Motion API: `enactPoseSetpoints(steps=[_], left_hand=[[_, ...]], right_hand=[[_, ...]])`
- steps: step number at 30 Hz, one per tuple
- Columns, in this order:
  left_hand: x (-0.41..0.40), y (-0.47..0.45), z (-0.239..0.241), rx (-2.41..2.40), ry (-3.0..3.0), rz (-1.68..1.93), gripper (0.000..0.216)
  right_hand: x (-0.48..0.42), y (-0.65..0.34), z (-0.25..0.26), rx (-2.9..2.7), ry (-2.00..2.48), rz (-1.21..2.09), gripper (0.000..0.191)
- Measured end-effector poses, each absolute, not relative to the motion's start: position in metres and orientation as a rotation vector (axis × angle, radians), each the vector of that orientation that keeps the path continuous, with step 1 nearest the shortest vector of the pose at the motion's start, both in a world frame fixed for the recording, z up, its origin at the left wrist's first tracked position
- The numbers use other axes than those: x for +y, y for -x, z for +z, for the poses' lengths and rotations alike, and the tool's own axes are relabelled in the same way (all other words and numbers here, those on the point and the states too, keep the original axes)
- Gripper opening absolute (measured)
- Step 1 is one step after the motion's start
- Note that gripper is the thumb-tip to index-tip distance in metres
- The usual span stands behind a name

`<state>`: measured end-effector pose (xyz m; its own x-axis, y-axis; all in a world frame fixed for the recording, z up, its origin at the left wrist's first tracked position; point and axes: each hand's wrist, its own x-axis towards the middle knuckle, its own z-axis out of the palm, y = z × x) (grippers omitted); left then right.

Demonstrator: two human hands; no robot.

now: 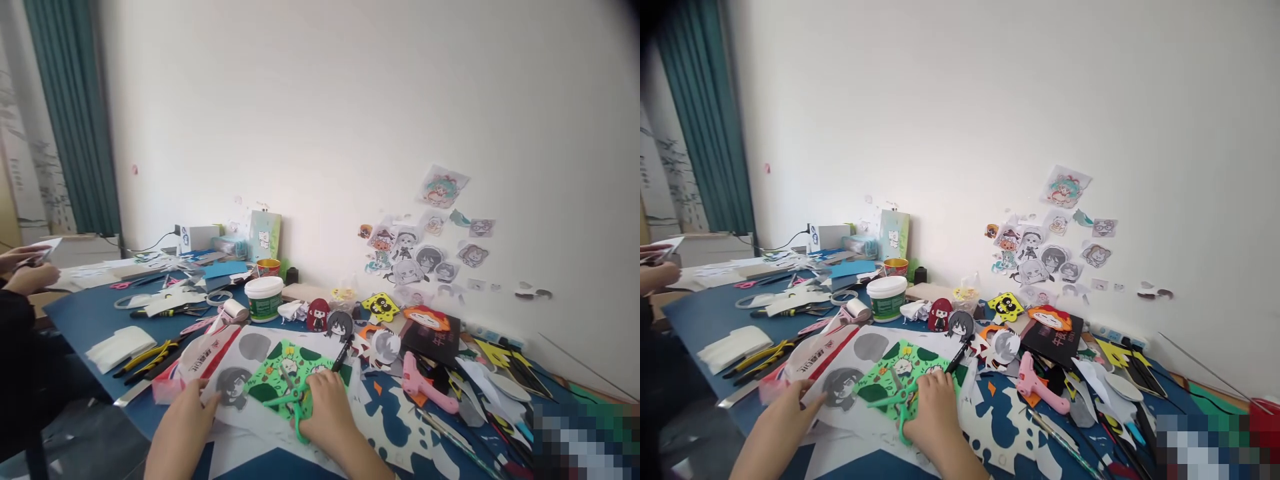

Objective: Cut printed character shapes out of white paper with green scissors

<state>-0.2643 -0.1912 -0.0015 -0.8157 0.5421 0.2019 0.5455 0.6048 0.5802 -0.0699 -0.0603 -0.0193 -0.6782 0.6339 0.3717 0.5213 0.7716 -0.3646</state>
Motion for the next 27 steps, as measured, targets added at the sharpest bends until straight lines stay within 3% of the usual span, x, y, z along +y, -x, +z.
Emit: enactPoseSetpoints(steps=[4, 12, 20, 24, 27], left_hand=[[-0.189, 0.254, 0.005, -2.857, 0.954, -0.909, 0.043], [-0.179, 0.235, 0.042, -2.735, 1.059, -1.043, 0.034], [-0.160, 0.216, 0.082, -2.629, 1.099, -0.816, 0.028], [-0.151, 0.219, 0.083, -2.655, 1.127, -0.982, 0.035], [-0.148, 0.219, 0.075, -2.795, 1.129, -1.294, 0.054]], right_hand=[[-0.056, 0.066, -0.029, -2.517, 0.852, 0.203, 0.027], [-0.050, 0.068, -0.029, -2.581, 0.725, -0.089, 0.032], [-0.032, 0.054, -0.020, -2.039, 0.918, 0.543, 0.033], [-0.017, 0.048, -0.020, -1.802, 0.966, 0.745, 0.036], [-0.013, 0.048, -0.022, -1.726, 0.980, 0.797, 0.037]])
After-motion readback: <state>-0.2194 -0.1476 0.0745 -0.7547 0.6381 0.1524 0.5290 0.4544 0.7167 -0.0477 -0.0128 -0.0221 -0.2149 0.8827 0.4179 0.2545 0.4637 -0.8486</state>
